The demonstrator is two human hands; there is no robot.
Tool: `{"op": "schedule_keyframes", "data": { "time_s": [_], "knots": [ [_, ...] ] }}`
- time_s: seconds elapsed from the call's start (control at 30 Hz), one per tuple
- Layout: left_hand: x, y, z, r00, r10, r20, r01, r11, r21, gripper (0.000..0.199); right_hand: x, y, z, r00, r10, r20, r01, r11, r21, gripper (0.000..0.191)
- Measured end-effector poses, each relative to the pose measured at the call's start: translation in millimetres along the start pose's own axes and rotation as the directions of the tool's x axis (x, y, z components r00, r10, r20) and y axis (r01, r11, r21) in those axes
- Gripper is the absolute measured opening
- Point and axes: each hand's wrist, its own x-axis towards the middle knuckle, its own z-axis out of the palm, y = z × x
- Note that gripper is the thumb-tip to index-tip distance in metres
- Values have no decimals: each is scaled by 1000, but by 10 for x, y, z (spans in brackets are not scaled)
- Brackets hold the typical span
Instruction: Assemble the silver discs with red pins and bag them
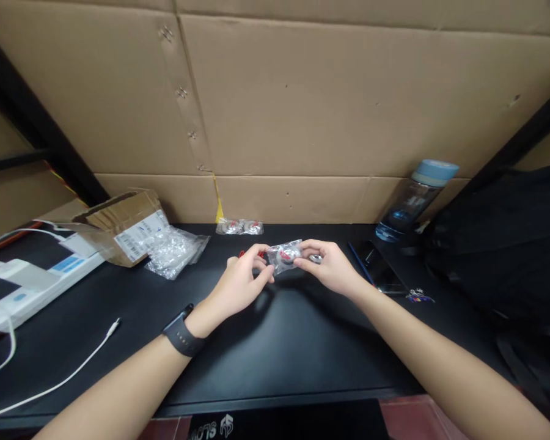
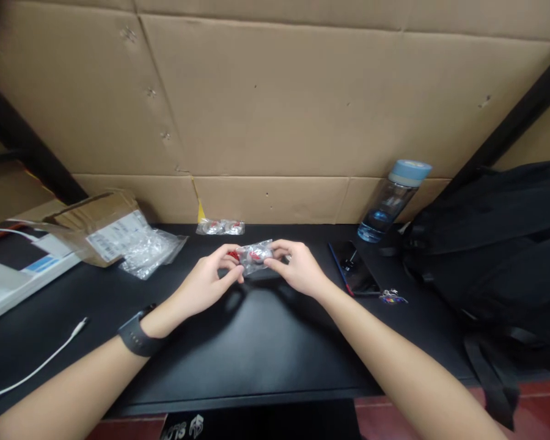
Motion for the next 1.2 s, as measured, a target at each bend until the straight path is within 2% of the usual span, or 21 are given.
{"op": "schedule_keyframes", "data": {
  "time_s": [0.1, 0.2, 0.3, 0.37, 0.53, 0.63, 0.77, 0.87, 1.0, 1.03, 1.07, 1.13, 1.2],
  "knots": [
    [-12, 12, -25, 998, 23, 65, -33, 988, 152, 21, 235, 64, -160, 993, 122, 2, -121, 990, -70, 24],
    [-57, 36, -7, 971, 142, 191, -187, 951, 244, 17, 563, 201, -239, 951, 308, -32, -307, 924, -227, 26],
    [-130, 84, 39, 915, 247, 320, -324, 922, 214, 17, 884, 343, -186, 932, 347, -108, -364, 880, -305, 26],
    [-173, 120, 68, 889, 272, 368, -359, 913, 192, 14, 1056, 408, -103, 917, 369, -152, -399, 842, -363, 31],
    [-209, 151, 112, 872, 283, 400, -378, 908, 181, 10, 1334, 466, 125, 885, 408, -224, -463, 724, -512, 33],
    [-199, 124, 113, 875, 286, 390, -382, 904, 194, 10, 1410, 441, 226, 893, 392, -223, -442, 663, -604, 30],
    [-153, 45, 62, 910, 284, 302, -370, 885, 284, 14, 1355, 326, 220, 925, 337, -176, -357, 614, -704, 30],
    [-92, -56, 16, 949, 256, 183, -312, 841, 443, 21, 1169, 206, 40, 955, 285, -78, -249, 637, -730, 32],
    [-10, -213, 42, 982, 185, 29, -161, 750, 641, 45, 764, 150, -343, 971, 174, 165, -16, 735, -678, 26],
    [8, -244, 66, 985, 170, 4, -129, 731, 670, 48, 651, 173, -428, 958, 101, 269, 93, 778, -621, 30],
    [24, -269, 91, 987, 158, -14, -105, 715, 691, 49, 541, 211, -497, 941, 62, 333, 150, 806, -573, 37],
    [52, -299, 138, 989, 146, -25, -85, 697, 712, 47, 346, 311, -584, 934, 23, 357, 189, 815, -548, 45],
    [74, -308, 170, 988, 150, -20, -90, 689, 719, 44, 202, 410, -611, 951, -13, 310, 189, 817, -545, 46]
  ]
}}
